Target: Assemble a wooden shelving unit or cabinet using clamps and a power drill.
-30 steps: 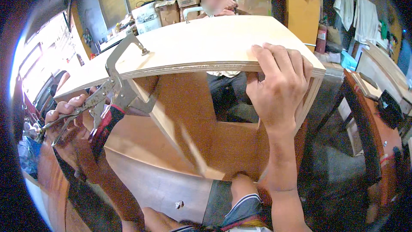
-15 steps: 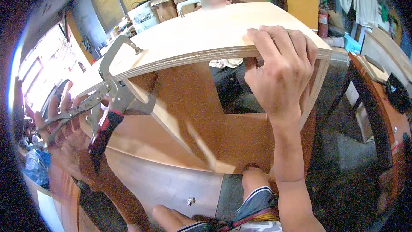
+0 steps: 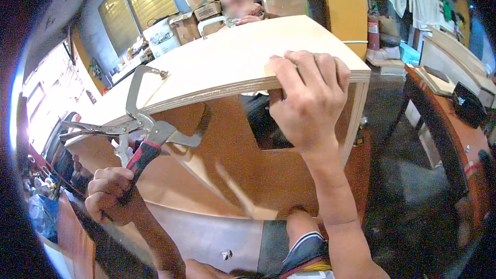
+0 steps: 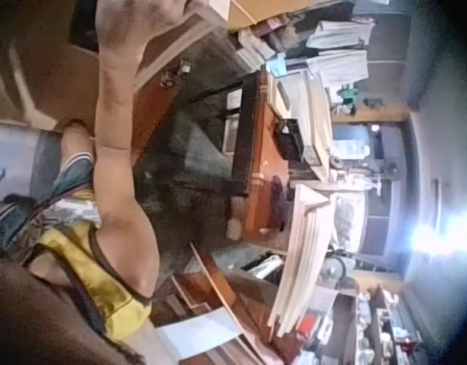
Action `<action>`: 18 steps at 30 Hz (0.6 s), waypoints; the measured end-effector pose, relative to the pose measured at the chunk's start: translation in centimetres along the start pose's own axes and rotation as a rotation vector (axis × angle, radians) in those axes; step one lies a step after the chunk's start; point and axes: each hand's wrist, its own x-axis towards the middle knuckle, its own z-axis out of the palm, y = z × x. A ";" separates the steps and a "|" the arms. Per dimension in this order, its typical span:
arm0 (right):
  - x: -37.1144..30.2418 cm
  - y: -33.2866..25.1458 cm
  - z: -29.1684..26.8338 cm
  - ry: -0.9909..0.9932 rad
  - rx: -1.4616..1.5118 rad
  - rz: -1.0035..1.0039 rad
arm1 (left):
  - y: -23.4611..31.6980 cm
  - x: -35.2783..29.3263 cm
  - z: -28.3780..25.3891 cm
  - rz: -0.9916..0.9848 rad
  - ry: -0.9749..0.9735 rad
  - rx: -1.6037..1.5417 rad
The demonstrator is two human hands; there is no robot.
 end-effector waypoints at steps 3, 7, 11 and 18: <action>-0.3 0.2 0.2 0.015 -0.005 -0.005 | -0.3 0.5 0.5 0.016 -0.029 -0.015; -0.4 0.0 0.5 0.048 0.031 0.004 | -0.1 2.2 1.2 0.067 -0.005 -0.058; -0.4 0.2 0.5 0.067 0.033 0.014 | 0.9 3.9 1.6 0.052 -0.091 -0.010; -0.5 0.2 -0.1 0.038 0.063 0.040 | 4.3 5.5 2.4 0.168 -0.085 0.248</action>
